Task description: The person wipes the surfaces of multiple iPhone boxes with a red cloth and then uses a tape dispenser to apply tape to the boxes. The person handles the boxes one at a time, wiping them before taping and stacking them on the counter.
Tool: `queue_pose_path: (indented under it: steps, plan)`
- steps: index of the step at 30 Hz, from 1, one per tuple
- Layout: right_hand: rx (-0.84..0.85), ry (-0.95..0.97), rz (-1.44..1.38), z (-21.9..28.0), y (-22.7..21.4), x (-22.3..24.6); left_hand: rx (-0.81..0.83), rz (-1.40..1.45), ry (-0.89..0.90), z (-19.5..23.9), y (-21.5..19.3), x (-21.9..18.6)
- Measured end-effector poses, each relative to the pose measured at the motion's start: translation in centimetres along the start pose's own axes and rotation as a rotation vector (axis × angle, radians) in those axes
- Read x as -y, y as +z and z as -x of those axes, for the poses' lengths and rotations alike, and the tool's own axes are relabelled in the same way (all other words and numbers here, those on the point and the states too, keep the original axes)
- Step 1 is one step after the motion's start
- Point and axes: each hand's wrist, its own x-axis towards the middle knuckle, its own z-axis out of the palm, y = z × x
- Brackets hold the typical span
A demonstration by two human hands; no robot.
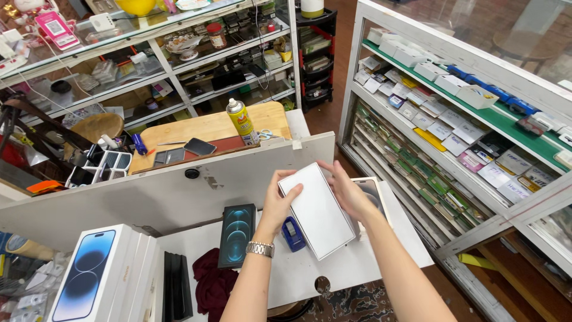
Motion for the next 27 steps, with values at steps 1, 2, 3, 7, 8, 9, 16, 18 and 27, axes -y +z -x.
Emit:
queue_pose_path:
  steps: [1,2,3,7,8,9,16,18,27]
  plan:
    - [-0.022,0.093,-0.015,0.9,-1.4,0.2,-0.012,0.099,-0.03,-0.8,0.1,0.7]
    - [-0.044,0.187,-0.031,2.2,-2.5,-0.1,-0.024,0.198,-0.06,-1.4,0.3,1.5]
    - [-0.069,0.277,-0.049,3.3,-3.4,-0.7,-0.038,0.278,-0.115,-1.9,0.7,2.5]
    - [0.055,0.196,-0.389,5.8,-6.3,-2.8,-0.067,0.415,-0.237,-4.7,4.2,7.9]
    - [-0.035,0.182,-0.337,5.9,-7.2,-2.9,-0.068,0.403,-0.244,-5.3,5.3,9.5]
    - [-0.122,0.169,-0.284,5.7,-8.1,-2.9,-0.066,0.323,-0.253,-5.8,6.4,11.0]
    - [-0.359,0.161,-0.019,3.5,-12.4,-3.9,-0.114,0.249,-0.349,-8.4,14.2,18.4]
    - [-0.398,-0.013,0.294,2.6,-13.4,-4.0,-0.074,0.251,-0.423,-9.2,15.4,19.3]
    - [-0.766,0.23,1.489,-0.1,-13.5,-6.9,-0.056,0.059,-0.647,-7.1,13.5,22.9]
